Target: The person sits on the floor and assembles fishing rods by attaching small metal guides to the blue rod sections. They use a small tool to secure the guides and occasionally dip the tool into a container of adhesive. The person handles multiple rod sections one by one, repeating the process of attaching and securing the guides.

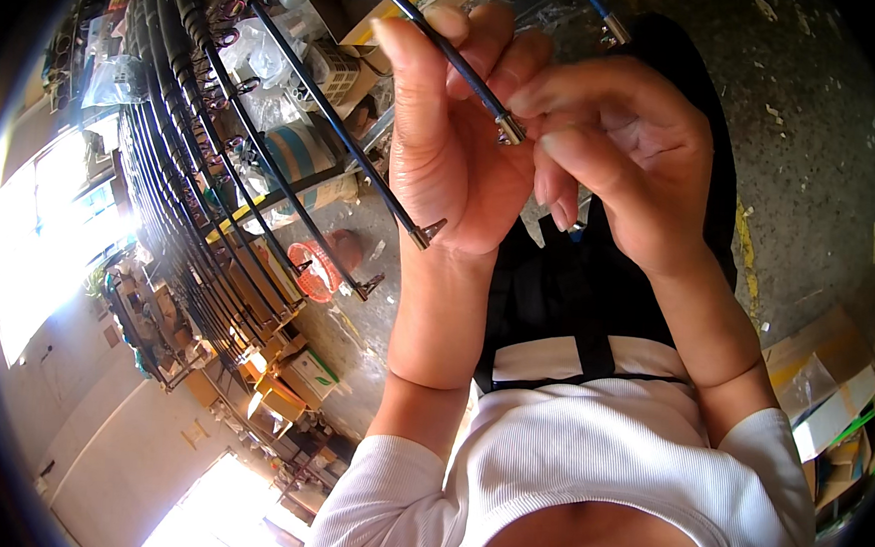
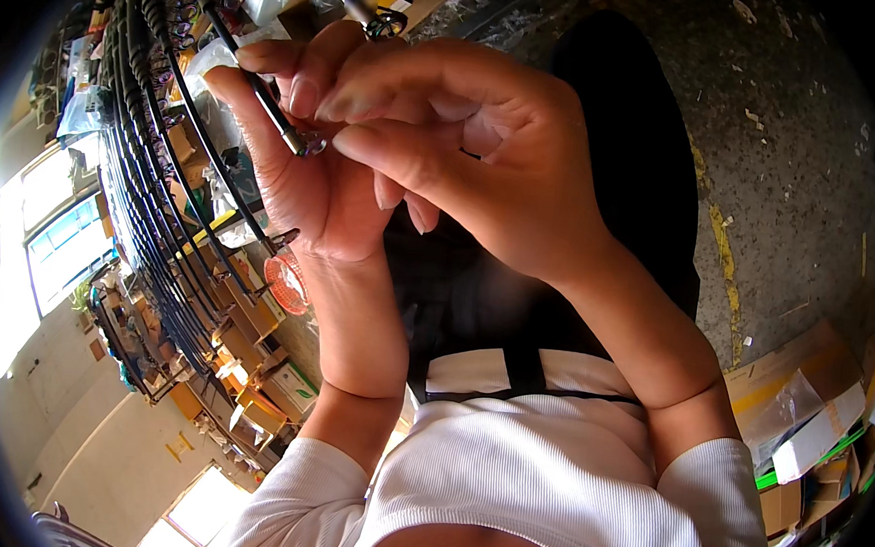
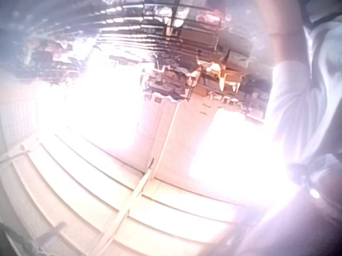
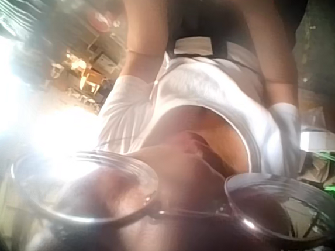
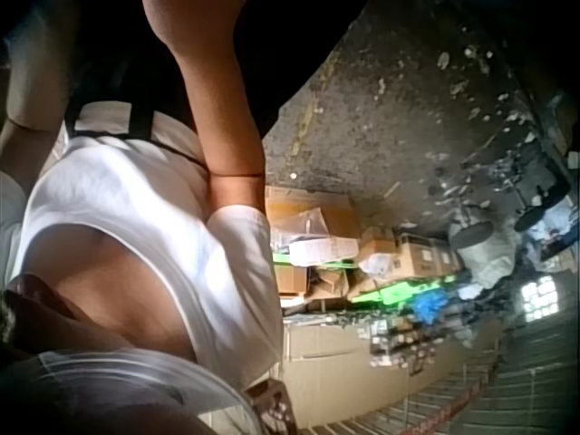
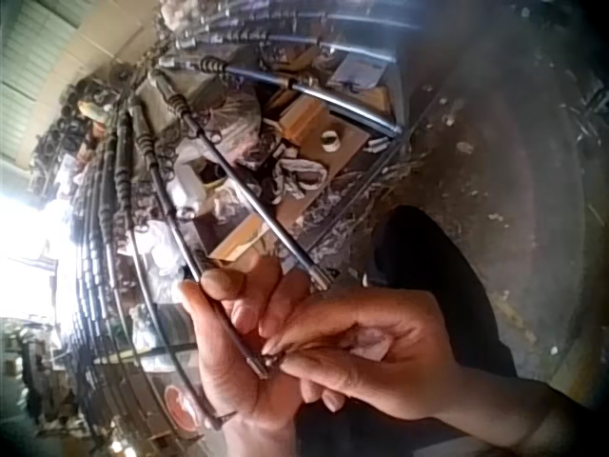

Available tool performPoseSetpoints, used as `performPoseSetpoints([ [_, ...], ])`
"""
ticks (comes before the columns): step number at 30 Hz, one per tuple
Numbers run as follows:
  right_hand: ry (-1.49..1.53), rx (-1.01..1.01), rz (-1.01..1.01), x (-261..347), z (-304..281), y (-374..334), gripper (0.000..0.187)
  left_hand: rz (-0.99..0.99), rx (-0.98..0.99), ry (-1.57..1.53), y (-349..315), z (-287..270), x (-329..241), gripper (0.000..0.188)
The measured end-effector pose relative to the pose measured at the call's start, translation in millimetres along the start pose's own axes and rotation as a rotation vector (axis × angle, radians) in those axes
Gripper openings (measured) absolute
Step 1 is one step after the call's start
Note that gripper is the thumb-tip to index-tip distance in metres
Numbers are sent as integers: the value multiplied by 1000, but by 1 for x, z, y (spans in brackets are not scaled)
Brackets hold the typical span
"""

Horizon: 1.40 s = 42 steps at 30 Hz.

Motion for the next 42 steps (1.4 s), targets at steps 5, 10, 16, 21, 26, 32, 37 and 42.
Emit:
performPoseSetpoints([
  [5, -566, -18, -166, 12, -14, -6, 20, -7, -460, 64, -15, -32, 3, 44],
  [10, -1528, 9, -359, 10, -10, -11, 15, -114, -617, 60, -37, -54, 32, 43],
  [16, -1519, 232, -328, -2, -25, -16, 6, -253, -690, 203, -49, -62, 57, 43],
  [21, -1526, 244, -291, 4, -36, -13, 5, -253, -705, 354, -38, -58, 63, 44],
  [26, -1404, 224, -340, 17, -46, -6, 3, -246, -655, 334, -22, -54, 72, 42],
  [32, -932, -2, -192, 39, -65, 9, 10, -298, -639, 191, 0, -51, 78, 34],
  [37, -199, -47, 15, 33, -88, 22, 16, -196, -519, 186, 34, -39, 62, 29],
  [42, -187, -6, -191, 51, -97, 36, 20, -68, -305, 54, 74, -15, 54, 32],
])
Point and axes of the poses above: each hand's wrist, its own y-axis towards the middle knuckle, its own z-axis out of the palm, x = y × z, the point moved 7 cm from there along y, towards the middle knuckle, and after that the axes turned 6 degrees about -y, right-handed, at the moved point
